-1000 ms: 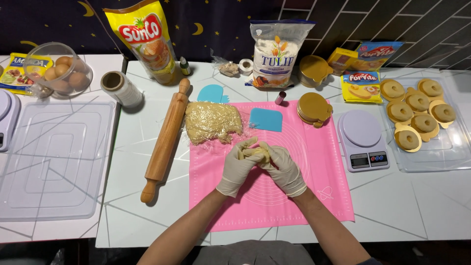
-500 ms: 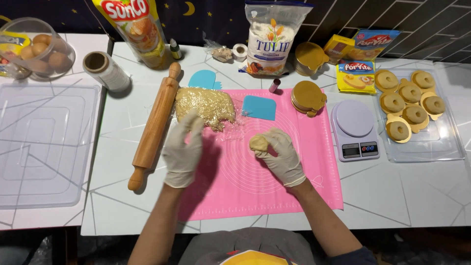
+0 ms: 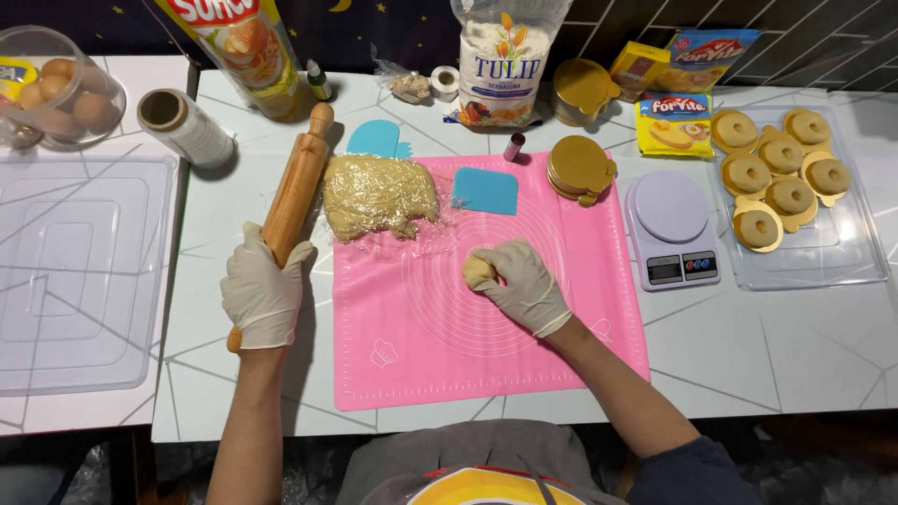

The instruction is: The person is portioning a large mass of dough into smaller pieces and rolling them into balls on a silicone mat, occasionally using a scraper and a rolling pin.

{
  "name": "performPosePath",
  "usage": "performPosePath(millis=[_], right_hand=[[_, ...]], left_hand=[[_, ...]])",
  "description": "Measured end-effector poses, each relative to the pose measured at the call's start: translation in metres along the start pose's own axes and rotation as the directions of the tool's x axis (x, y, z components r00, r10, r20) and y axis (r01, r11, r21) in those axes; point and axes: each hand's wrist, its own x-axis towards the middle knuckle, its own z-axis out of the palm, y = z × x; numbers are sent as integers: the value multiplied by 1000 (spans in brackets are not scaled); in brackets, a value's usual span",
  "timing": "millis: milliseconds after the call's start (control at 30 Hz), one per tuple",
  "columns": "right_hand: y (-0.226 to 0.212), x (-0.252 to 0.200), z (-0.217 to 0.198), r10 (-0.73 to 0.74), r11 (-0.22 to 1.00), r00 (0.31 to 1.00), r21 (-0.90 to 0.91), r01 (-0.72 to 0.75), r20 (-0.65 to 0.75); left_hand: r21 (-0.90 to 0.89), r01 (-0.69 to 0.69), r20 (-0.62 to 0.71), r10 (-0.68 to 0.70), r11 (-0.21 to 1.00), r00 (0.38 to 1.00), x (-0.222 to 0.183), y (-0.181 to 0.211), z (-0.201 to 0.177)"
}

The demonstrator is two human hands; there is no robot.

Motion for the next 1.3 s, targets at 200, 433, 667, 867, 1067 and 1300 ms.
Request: performPosePath(millis=[200, 433, 667, 867, 1067, 1300], right_hand=[[-6, 3, -13, 12, 997, 997, 74, -7, -71], [-36, 16, -73, 65, 984, 980, 175, -32, -187], [-2, 41, -72, -300, 952, 906, -148, 266, -299], [-9, 66, -87, -69, 989, 994, -124, 80, 87], [-7, 50, -68, -90, 965, 991, -235, 112, 103], [-36, 0, -71, -136, 943, 988, -299, 150, 66]], left_hand=[[25, -315, -414, 296, 949, 861, -18, -21, -4], [-26, -574, 32, 575, 818, 818, -38, 32, -51], [51, -913, 41, 913, 404, 406, -49, 89, 29], [11, -941, -74, 938, 339, 338, -36, 111, 57], [151, -921, -241, 917, 359, 318, -49, 110, 45], [93, -887, -211, 879, 453, 427, -94, 93, 52]])
